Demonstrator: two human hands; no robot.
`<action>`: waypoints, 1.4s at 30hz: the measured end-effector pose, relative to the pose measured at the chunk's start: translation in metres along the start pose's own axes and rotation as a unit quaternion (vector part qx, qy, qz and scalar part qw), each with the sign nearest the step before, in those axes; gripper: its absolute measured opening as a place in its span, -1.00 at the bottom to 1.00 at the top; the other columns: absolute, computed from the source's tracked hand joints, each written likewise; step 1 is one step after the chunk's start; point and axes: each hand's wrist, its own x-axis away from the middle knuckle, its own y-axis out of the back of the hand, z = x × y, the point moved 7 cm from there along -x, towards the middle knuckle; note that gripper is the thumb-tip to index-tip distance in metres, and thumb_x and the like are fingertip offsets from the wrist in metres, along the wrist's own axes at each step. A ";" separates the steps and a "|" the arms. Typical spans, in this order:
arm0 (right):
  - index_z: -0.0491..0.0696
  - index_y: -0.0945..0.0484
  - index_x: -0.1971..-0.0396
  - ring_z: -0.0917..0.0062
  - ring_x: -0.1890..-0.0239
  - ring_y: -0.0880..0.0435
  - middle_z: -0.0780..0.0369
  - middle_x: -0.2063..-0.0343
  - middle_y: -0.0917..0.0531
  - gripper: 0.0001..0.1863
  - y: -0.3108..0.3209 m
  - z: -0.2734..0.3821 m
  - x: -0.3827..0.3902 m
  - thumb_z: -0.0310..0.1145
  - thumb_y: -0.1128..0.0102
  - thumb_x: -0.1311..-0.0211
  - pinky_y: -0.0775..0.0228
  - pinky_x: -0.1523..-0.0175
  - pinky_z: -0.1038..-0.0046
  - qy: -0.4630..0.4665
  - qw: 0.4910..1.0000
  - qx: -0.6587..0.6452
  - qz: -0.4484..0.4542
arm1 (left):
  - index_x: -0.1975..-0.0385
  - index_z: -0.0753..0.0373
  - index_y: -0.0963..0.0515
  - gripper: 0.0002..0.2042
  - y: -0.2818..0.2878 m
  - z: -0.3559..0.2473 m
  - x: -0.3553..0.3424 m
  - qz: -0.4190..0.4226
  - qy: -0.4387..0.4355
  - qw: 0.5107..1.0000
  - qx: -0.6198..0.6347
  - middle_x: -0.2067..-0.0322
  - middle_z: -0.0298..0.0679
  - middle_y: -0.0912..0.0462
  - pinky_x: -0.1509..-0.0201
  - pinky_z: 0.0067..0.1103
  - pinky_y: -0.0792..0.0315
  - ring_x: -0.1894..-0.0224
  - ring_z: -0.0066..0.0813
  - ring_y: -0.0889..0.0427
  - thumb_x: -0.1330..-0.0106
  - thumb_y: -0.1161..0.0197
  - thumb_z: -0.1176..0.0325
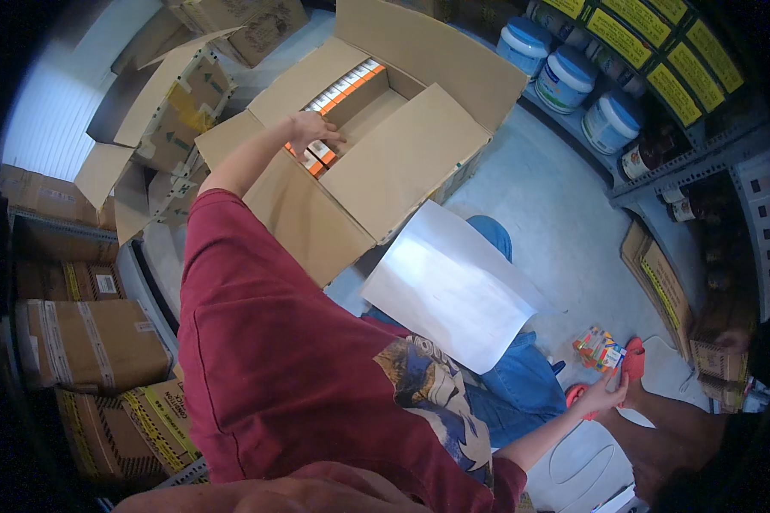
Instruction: The person sits on the floor and repeatedly picks small boxes from a larger cardboard box, applies a holographic label to each box, and places the labeled boxes on the floor. The person handles the boxes and labels by hand.
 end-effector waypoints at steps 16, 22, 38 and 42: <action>-0.13 -0.54 0.14 0.27 0.08 -0.49 0.09 0.17 -0.54 -0.60 0.001 0.055 0.024 -0.28 -0.35 -0.01 -0.33 -0.06 0.30 0.044 0.998 0.018 0.033 | -0.34 -0.04 0.05 0.35 0.000 -0.013 -0.037 -0.087 0.037 0.989 -0.115 -0.31 -0.29 -0.07 -0.37 0.02 0.18 -0.36 -0.26 -0.02 0.70 -0.62 -0.02; -0.12 -0.54 0.16 0.26 0.06 -0.47 0.10 0.15 -0.55 -0.61 -0.004 0.063 0.027 -0.30 -0.36 0.00 -0.32 -0.05 0.27 0.069 0.997 0.025 0.039 | -0.30 0.13 -0.02 0.32 -0.001 -0.005 -0.058 -0.005 0.011 1.000 -0.007 -0.19 -0.22 -0.21 -0.32 -0.21 -0.03 -0.28 -0.24 -0.17 0.71 -0.63 0.04; -0.16 -0.51 0.16 0.56 0.11 -0.51 0.21 0.13 -0.53 -0.76 0.012 0.220 0.035 -0.55 -0.14 -0.13 -0.37 0.03 0.53 -0.032 0.898 -0.400 0.178 | -0.20 0.15 -0.06 -0.26 0.114 -0.055 0.108 -0.646 0.021 0.321 0.692 0.06 -0.21 -0.46 -0.12 -0.37 -0.40 0.01 -0.31 -0.51 -0.03 -0.37 0.38; -0.07 -0.18 -0.21 0.43 -0.06 -0.43 0.19 -0.03 -0.50 -0.27 0.004 0.354 0.090 -0.34 -0.30 -0.01 -0.27 -0.08 0.41 0.017 0.695 -0.590 0.411 | -0.28 0.17 0.09 -0.19 0.204 -0.219 0.046 -0.508 -0.147 0.148 0.836 -0.05 -0.17 -0.34 -0.22 -0.40 -0.30 -0.11 -0.34 -0.39 -0.10 -0.32 0.46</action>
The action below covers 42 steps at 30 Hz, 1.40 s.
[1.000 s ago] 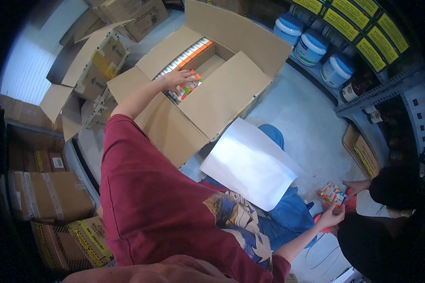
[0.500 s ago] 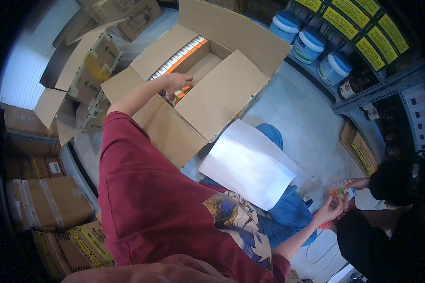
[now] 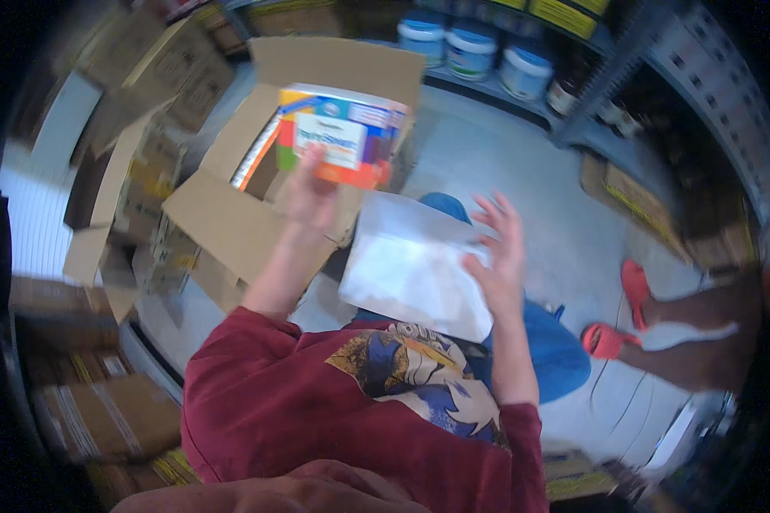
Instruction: The person sits on the floor and repeatedly picks small boxes from a larger cardboard box, applies a holographic label to each box, and places the labeled boxes on the floor. The person handles the boxes and labels by hand.
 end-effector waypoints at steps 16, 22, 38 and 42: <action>-0.15 -0.35 -0.04 0.55 0.16 -0.54 0.14 0.15 -0.56 -0.32 0.148 0.072 0.018 -0.39 -0.47 0.16 -0.39 0.03 0.44 0.044 0.876 0.373 -0.302 | -0.20 0.27 -0.19 -0.37 -0.142 0.221 0.092 0.237 0.410 0.880 0.034 -0.12 -0.10 -0.40 -0.17 -0.19 -0.35 -0.15 -0.19 -0.42 -0.20 -0.08 0.04; -0.13 -0.41 0.16 0.70 0.22 -0.48 0.34 0.34 -0.41 -0.58 0.132 0.051 0.033 -0.74 -0.25 0.06 -0.43 0.06 0.60 0.063 0.972 -0.069 -0.217 | -0.06 0.16 -0.19 -0.53 -0.171 0.250 0.093 0.219 0.383 0.897 0.017 0.05 -0.16 -0.46 0.07 -0.37 -0.57 0.02 -0.35 -0.54 -0.21 -0.17 0.21; -0.08 -0.33 0.24 0.77 0.30 -0.35 0.36 0.32 -0.28 -0.53 0.146 0.037 0.042 -0.81 -0.25 0.14 -0.51 0.03 0.57 0.068 0.946 0.016 -0.317 | 0.07 0.24 -0.25 -0.64 -0.186 0.259 0.097 0.156 0.296 0.941 0.044 0.13 -0.17 -0.48 0.09 -0.51 -0.53 0.11 -0.44 -0.56 -0.20 -0.21 0.35; -0.08 -0.34 0.25 0.77 0.31 -0.35 0.37 0.33 -0.27 -0.53 0.148 0.034 0.042 -0.81 -0.26 0.16 -0.51 0.04 0.59 0.058 0.945 0.002 -0.322 | 0.07 0.25 -0.25 -0.64 -0.183 0.260 0.096 0.147 0.290 0.945 0.042 0.13 -0.17 -0.47 0.08 -0.53 -0.52 0.11 -0.45 -0.55 -0.20 -0.20 0.35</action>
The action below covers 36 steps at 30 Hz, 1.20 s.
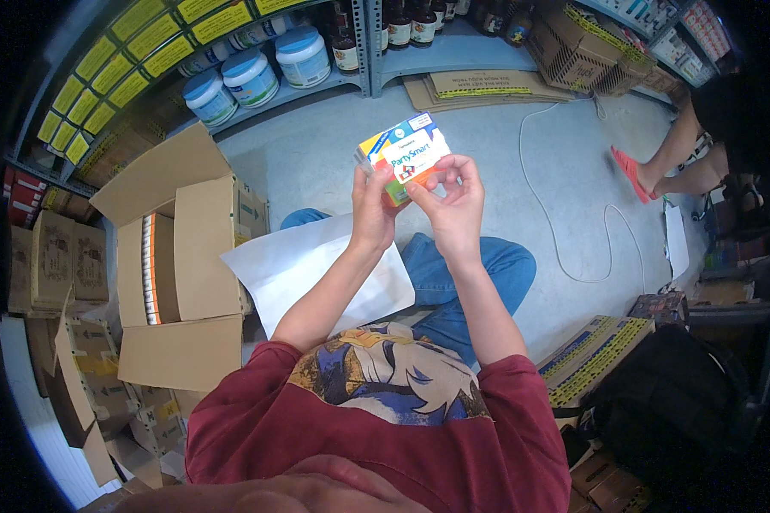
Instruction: The person sits on the floor and repeatedly picks small boxes from a larger cardboard box, applies a holographic label to each box, and places the labeled boxes on the floor. The person handles the boxes and labels by hand.
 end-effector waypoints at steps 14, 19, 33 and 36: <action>-0.09 -0.34 0.28 0.77 0.30 -0.37 0.37 0.38 -0.30 -0.56 -0.003 -0.006 -0.003 -0.82 -0.25 0.15 -0.53 0.08 0.59 -0.001 1.000 -0.009 -0.007 | 0.07 0.23 -0.24 -0.65 0.003 -0.001 -0.003 -0.012 -0.014 1.000 -0.005 0.13 -0.20 -0.46 0.12 -0.57 -0.50 0.12 -0.50 -0.54 -0.22 -0.19 0.35; -0.13 -0.34 0.29 0.73 0.31 -0.39 0.31 0.30 -0.30 -0.58 -0.005 -0.007 -0.002 -0.80 -0.26 0.17 -0.59 0.10 0.56 0.037 0.999 0.024 -0.024 | 0.05 0.23 -0.25 -0.65 -0.001 -0.006 -0.001 -0.023 -0.016 1.000 -0.001 0.15 -0.21 -0.47 0.12 -0.59 -0.49 0.13 -0.51 -0.54 -0.23 -0.18 0.35; -0.28 -0.32 -0.05 0.50 0.15 -0.61 0.11 0.14 -0.58 -0.35 0.090 -0.087 -0.048 -0.39 -0.42 0.04 -0.47 0.04 0.48 -0.202 0.978 0.035 0.021 | 0.04 0.20 -0.26 -0.59 0.036 0.035 -0.033 -0.001 0.039 0.973 -0.227 0.15 -0.23 -0.51 0.23 -0.52 -0.59 0.18 -0.48 -0.60 -0.24 -0.25 0.19; -0.25 -0.32 -0.04 0.48 0.19 -0.62 0.09 0.16 -0.58 -0.40 0.157 -0.159 -0.070 -0.40 -0.37 -0.02 -0.51 0.09 0.42 -0.263 0.957 -0.062 -0.105 | 0.05 0.22 -0.27 -0.62 0.077 0.069 -0.076 -0.033 0.111 0.962 -0.249 0.19 -0.22 -0.52 0.34 -0.55 -0.61 0.25 -0.45 -0.61 -0.31 -0.14 0.11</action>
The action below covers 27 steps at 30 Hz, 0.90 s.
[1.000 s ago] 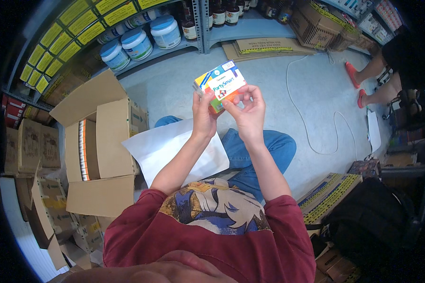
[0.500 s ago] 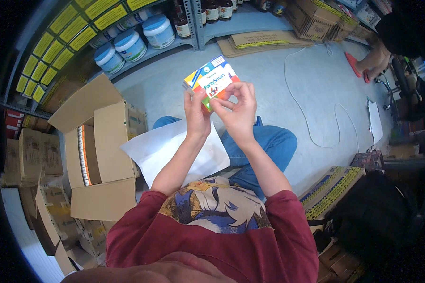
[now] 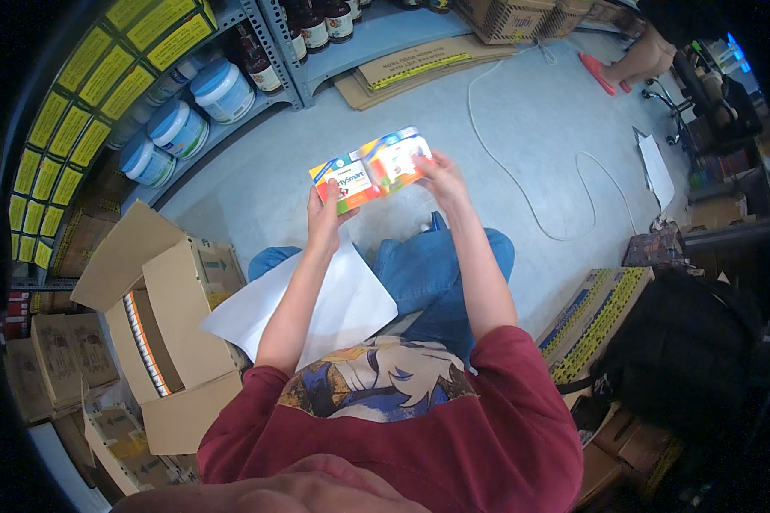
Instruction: The person sits on the floor and repeatedly picks small boxes from a larger cardboard box, applies a holographic label to each box, and places the labeled boxes on the floor. The person handles the boxes and labels by hand.
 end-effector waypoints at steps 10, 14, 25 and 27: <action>-0.15 -0.39 0.00 0.39 0.34 -0.58 0.12 0.29 -0.60 -0.41 0.213 -0.124 -0.120 -0.30 -0.42 0.06 -0.46 0.19 0.29 0.026 0.804 0.449 -0.390 | -0.13 0.17 -0.15 -0.50 0.115 0.047 -0.152 0.005 0.254 0.910 -0.328 0.12 -0.21 -0.47 0.24 -0.45 -0.53 0.13 -0.41 -0.51 -0.28 -0.17 0.18; -0.14 -0.47 0.06 0.39 0.06 -0.49 0.06 0.15 -0.56 -0.50 0.074 -0.066 -0.079 -0.33 -0.38 0.04 -0.33 -0.03 0.37 0.206 0.661 0.644 -0.327 | -0.24 0.17 0.11 -0.26 0.202 0.117 -0.154 0.027 0.353 0.859 -0.370 0.05 -0.07 -0.42 0.26 -0.39 -0.53 0.15 -0.30 -0.55 -0.19 -0.27 0.26; -0.06 -0.34 -0.17 0.50 0.12 -0.56 0.24 0.33 -0.64 -0.21 -0.151 -0.138 0.021 0.30 0.50 -0.29 -0.28 -0.05 0.41 -0.263 0.787 0.018 0.558 | -0.32 0.18 -0.03 -0.21 0.134 -0.053 -0.005 0.413 0.055 0.689 -0.592 -0.27 0.01 -0.14 -0.36 -0.36 -0.04 -0.32 -0.09 -0.12 -0.17 -0.20 -0.06; -0.09 -0.34 -0.16 0.44 0.17 -0.58 0.28 0.38 -0.65 -0.29 -0.156 -0.128 0.042 0.17 0.00 -0.19 -0.31 -0.06 0.37 -0.218 0.769 0.145 0.583 | -0.31 0.15 -0.06 -0.17 0.154 -0.065 0.061 0.395 0.066 0.711 -0.578 -0.25 -0.01 -0.19 -0.34 -0.34 -0.07 -0.30 -0.09 -0.15 -0.09 -0.28 -0.04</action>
